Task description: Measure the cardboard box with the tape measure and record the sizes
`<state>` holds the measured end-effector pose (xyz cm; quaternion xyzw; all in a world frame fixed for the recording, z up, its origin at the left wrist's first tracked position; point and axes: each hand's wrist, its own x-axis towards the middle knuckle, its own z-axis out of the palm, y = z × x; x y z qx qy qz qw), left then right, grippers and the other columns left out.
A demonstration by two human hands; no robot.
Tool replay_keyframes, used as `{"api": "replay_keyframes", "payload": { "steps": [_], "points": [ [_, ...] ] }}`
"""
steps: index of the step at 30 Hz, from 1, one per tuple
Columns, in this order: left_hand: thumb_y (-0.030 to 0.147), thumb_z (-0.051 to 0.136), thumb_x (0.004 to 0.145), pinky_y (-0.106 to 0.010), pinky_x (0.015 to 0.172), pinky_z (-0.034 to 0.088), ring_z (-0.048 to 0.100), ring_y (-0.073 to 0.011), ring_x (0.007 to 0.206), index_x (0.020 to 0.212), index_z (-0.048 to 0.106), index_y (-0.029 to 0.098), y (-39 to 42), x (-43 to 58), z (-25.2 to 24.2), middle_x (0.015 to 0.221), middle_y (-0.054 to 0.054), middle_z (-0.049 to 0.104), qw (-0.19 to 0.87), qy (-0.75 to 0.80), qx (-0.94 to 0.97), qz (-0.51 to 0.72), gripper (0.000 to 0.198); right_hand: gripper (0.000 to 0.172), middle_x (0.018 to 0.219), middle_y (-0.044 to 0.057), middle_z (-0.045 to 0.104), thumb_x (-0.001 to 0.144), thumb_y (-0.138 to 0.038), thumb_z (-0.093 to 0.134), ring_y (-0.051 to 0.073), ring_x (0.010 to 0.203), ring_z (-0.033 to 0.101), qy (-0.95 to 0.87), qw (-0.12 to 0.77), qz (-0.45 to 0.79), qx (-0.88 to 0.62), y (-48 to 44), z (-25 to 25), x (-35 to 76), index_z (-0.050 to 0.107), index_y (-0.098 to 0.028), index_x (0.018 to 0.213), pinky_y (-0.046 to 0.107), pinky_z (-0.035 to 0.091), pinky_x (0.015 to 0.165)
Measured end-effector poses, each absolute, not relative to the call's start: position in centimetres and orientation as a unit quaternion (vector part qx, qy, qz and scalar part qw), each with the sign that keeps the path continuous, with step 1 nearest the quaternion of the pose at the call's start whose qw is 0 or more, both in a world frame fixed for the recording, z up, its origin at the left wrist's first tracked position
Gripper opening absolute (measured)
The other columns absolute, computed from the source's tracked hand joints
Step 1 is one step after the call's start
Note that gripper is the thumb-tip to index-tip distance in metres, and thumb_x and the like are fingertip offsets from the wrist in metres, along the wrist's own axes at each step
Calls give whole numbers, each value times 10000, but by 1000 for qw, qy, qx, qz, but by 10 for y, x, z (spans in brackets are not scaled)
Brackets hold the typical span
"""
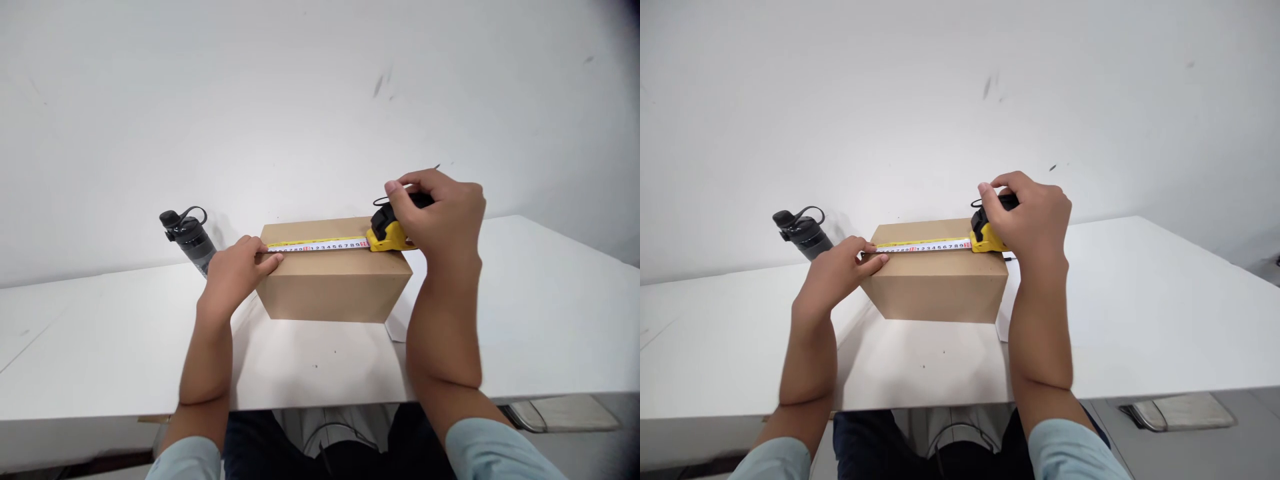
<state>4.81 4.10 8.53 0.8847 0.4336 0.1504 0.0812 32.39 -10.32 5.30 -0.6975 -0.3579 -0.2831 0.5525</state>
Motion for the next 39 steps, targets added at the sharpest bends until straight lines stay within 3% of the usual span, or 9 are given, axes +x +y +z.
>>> {"api": "replay_keyframes", "payload": {
  "steps": [7, 13, 30, 39],
  "points": [
    [553, 644, 1012, -355, 725, 420, 735, -254, 937, 1036, 693, 261, 43, 48, 82, 1088, -12, 787, 74, 425, 889, 153, 296, 154, 772, 30, 742, 891, -413, 714, 223, 749, 681, -324, 572, -276, -701, -120, 53, 330, 759, -266, 888, 382, 486, 736],
    [541, 635, 1023, -360, 723, 414, 744, -252, 955, 1029, 694, 256, 44, 49, 82, 1133, -12, 795, 71, 411, 895, 155, 291, 177, 696, 24, 667, 933, -406, 637, 207, 662, 587, -313, 593, -285, -685, -124, 47, 347, 728, -266, 873, 396, 458, 711],
    [564, 546, 1043, -370, 731, 413, 741, -262, 955, 1068, 707, 254, 50, 51, 81, 1223, -8, 789, 54, 394, 908, 135, 350, 285, 689, 16, 659, 876, -466, 619, 176, 676, 604, -275, 623, -323, -657, -123, 42, 365, 747, -211, 873, 342, 482, 679],
    [602, 500, 1025, -393, 719, 433, 734, -282, 934, 1072, 706, 255, 54, 53, 80, 1226, -35, 781, 50, 399, 907, 126, 407, 274, 715, 12, 652, 859, -465, 652, 173, 685, 589, -272, 640, -270, -666, -125, 40, 374, 767, -218, 881, 348, 490, 688]
  ]
}}
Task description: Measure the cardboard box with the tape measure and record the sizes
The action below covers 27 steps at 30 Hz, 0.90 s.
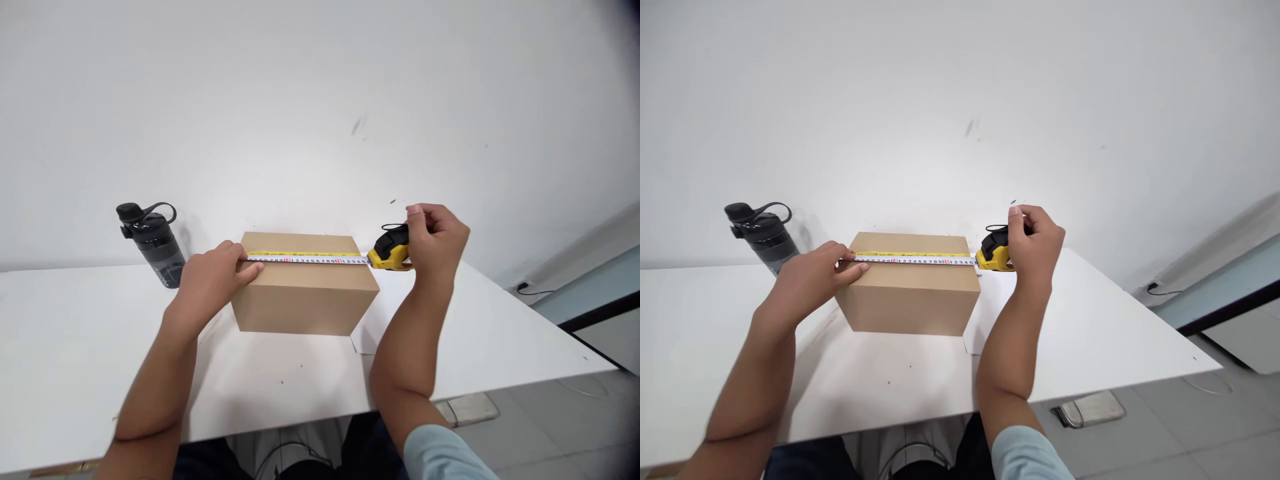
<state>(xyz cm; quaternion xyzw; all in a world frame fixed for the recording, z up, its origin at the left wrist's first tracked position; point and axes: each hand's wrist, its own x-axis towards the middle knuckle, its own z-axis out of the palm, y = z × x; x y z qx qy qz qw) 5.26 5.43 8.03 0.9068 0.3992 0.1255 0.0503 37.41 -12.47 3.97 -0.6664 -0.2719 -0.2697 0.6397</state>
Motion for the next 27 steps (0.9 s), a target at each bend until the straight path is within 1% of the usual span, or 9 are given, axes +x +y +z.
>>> {"api": "replay_keyframes", "payload": {
  "steps": [5, 10, 12, 16, 20, 24, 27],
  "points": [
    [622, 515, 1005, -399, 691, 445, 742, -294, 924, 1056, 723, 260, 56, 52, 79, 1212, -50, 793, 54, 392, 908, 139, 421, 266, 749, 14, 669, 892, -458, 620, 168, 705, 602, -291, 618, -278, -675, -121, 43, 367, 746, -225, 882, 330, 488, 688],
    [595, 549, 996, -392, 666, 453, 748, -304, 866, 999, 737, 261, 57, 50, 77, 1058, -68, 809, 54, 385, 908, 160, 384, 274, 716, 8, 635, 918, -459, 581, 158, 681, 565, -312, 594, -296, -679, -116, 44, 363, 717, -227, 863, 325, 460, 676],
    [589, 561, 994, -385, 654, 454, 745, -295, 846, 976, 737, 261, 57, 50, 77, 1038, -67, 810, 57, 379, 909, 166, 373, 277, 711, 6, 627, 922, -461, 580, 158, 679, 561, -312, 594, -292, -681, -116, 43, 363, 715, -227, 863, 328, 459, 679],
    [563, 561, 999, -385, 656, 454, 742, -287, 863, 976, 736, 253, 56, 51, 78, 1091, -66, 809, 57, 376, 910, 166, 357, 268, 712, 2, 623, 933, -450, 583, 161, 688, 563, -311, 592, -289, -685, -118, 44, 363, 717, -227, 869, 335, 464, 700],
    [574, 568, 996, -388, 671, 457, 742, -290, 886, 988, 739, 253, 56, 51, 79, 1110, -65, 804, 66, 377, 909, 165, 364, 254, 721, -1, 627, 940, -433, 591, 160, 699, 573, -314, 596, -284, -683, -119, 45, 362, 720, -225, 871, 346, 479, 738],
    [575, 555, 1008, -381, 678, 450, 745, -290, 905, 991, 732, 257, 54, 51, 80, 1112, -61, 797, 66, 378, 910, 159, 365, 256, 732, 3, 633, 935, -434, 596, 160, 707, 574, -303, 593, -280, -692, -118, 46, 363, 726, -221, 879, 341, 473, 727],
    [559, 512, 1035, -388, 701, 461, 745, -296, 936, 1032, 730, 250, 52, 51, 81, 1152, -68, 795, 60, 377, 913, 146, 378, 254, 746, 5, 640, 933, -432, 594, 158, 715, 574, -299, 593, -276, -695, -118, 46, 363, 725, -220, 882, 333, 468, 714]
  ]
}}
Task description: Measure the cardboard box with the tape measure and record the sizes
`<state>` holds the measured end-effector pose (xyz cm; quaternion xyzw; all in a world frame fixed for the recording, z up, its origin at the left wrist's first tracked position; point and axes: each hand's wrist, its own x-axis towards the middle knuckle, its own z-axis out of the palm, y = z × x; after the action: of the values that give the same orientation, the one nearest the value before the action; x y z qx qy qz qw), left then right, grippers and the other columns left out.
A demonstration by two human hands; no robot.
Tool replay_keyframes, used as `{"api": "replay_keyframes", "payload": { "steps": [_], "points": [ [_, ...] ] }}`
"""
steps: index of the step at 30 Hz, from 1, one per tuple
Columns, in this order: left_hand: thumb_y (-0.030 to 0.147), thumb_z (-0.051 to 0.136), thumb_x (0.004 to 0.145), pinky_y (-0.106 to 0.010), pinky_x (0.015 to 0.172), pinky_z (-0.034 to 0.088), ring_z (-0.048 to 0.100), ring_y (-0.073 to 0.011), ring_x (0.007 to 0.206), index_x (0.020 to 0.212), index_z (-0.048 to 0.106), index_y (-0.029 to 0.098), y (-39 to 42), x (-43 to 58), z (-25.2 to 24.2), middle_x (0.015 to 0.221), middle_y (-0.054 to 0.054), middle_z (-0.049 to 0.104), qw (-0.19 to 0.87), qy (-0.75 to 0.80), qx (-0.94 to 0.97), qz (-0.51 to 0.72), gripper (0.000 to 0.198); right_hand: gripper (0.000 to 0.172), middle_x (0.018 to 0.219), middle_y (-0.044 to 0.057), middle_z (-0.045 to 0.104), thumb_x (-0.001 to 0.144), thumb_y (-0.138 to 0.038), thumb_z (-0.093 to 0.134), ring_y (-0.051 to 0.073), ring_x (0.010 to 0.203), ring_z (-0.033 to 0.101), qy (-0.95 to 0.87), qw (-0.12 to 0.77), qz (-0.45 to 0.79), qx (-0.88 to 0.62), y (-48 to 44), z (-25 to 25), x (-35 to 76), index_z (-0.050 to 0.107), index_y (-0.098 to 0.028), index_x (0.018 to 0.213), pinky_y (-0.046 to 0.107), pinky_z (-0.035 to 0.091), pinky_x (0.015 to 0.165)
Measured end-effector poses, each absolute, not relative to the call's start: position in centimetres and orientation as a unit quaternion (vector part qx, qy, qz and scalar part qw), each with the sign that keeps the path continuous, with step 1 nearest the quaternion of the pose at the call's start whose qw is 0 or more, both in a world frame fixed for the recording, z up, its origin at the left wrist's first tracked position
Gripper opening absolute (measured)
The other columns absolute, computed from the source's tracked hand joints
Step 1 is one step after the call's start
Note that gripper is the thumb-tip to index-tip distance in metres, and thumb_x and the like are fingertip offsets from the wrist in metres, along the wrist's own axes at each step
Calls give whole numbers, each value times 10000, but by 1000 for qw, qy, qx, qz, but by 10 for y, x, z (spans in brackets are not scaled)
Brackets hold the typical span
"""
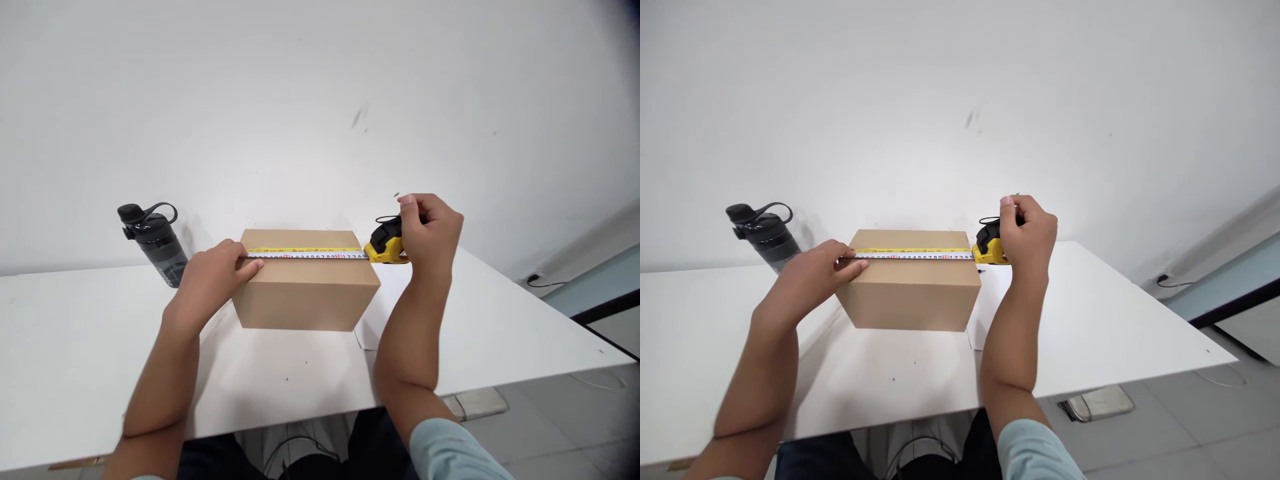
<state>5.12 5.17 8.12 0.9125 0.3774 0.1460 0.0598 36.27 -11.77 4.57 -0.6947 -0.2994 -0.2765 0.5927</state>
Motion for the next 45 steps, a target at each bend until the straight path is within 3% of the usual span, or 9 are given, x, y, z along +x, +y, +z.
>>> {"api": "replay_keyframes", "payload": {
  "steps": [6, 13, 20, 23, 26, 31, 36, 40, 45],
  "points": [
    [544, 442, 1064, -480, 950, 534, 686, -389, 1249, 1196, 724, 187, 47, 50, 83, 1311, -157, 772, 5, 364, 923, 126, 474, 270, 745, 12, 652, 935, -453, 586, 161, 694, 590, -339, 597, -286, -668, -113, 46, 356, 716, -227, 869, 340, 483, 697],
    [527, 522, 1051, -551, 1153, 506, 619, -397, 1428, 1423, 657, 207, 42, 42, 81, 1489, -143, 721, 11, 321, 931, 175, 509, 456, 807, 72, 698, 1039, -600, 413, 243, 785, 710, -301, 607, -404, -615, -99, 50, 334, 676, -247, 920, 440, 593, 767],
    [349, 545, 1086, -667, 1363, 216, 655, -366, 1419, 1400, 688, 265, 34, 46, 76, 1434, -109, 769, -121, 239, 908, 321, 355, 471, 821, 55, 651, 1069, -620, 402, 250, 774, 732, -285, 674, -423, -534, -99, 54, 287, 707, -263, 1020, 480, 627, 769],
    [332, 517, 1100, -615, 1318, 307, 752, -322, 1194, 1340, 720, 263, 27, 50, 73, 1268, -87, 831, -132, 195, 925, 297, 321, 441, 865, 65, 673, 1073, -602, 420, 254, 815, 736, -322, 696, -395, -506, -95, 48, 269, 712, -273, 1043, 487, 625, 782],
    [378, 489, 1125, -506, 1071, 490, 770, -303, 990, 1289, 740, 237, 18, 59, 68, 1087, -95, 848, -130, 169, 940, 268, 331, 453, 862, 63, 702, 1077, -616, 412, 241, 791, 727, -353, 657, -415, -521, -86, 39, 257, 707, -286, 980, 478, 634, 772],
    [399, 577, 1083, -395, 750, 448, 762, -299, 876, 1064, 751, 201, 6, 75, 58, 936, -113, 808, -121, 194, 943, 240, 264, 527, 736, 49, 659, 1080, -618, 329, 214, 659, 667, -431, 577, -490, -491, -69, 35, 248, 707, -301, 895, 426, 601, 655],
    [472, 667, 1036, -380, 760, 465, 776, -298, 919, 1244, 746, 212, 5, 80, 49, 1008, -98, 823, -92, 212, 932, 279, 342, 314, 699, 8, 680, 1073, -428, 445, 178, 580, 641, -463, 596, -532, -384, -67, 45, 238, 675, -297, 904, 352, 550, 552],
    [545, 537, 1075, -392, 793, 496, 763, -293, 904, 1194, 769, 180, 4, 84, 38, 969, -123, 827, -94, 204, 902, 370, 449, 143, 728, -32, 721, 1029, -244, 532, 156, 600, 678, -516, 587, -536, -317, -75, 51, 225, 663, -298, 1007, 327, 559, 565],
    [349, 407, 1084, -414, 925, 544, 778, -284, 1097, 1204, 765, 225, 0, 78, 36, 1211, -126, 848, -121, 159, 866, 459, 398, 153, 798, 0, 746, 1045, -255, 528, 168, 696, 723, -548, 553, -540, -321, -94, 52, 210, 674, -264, 1000, 362, 585, 630]
  ]
}}
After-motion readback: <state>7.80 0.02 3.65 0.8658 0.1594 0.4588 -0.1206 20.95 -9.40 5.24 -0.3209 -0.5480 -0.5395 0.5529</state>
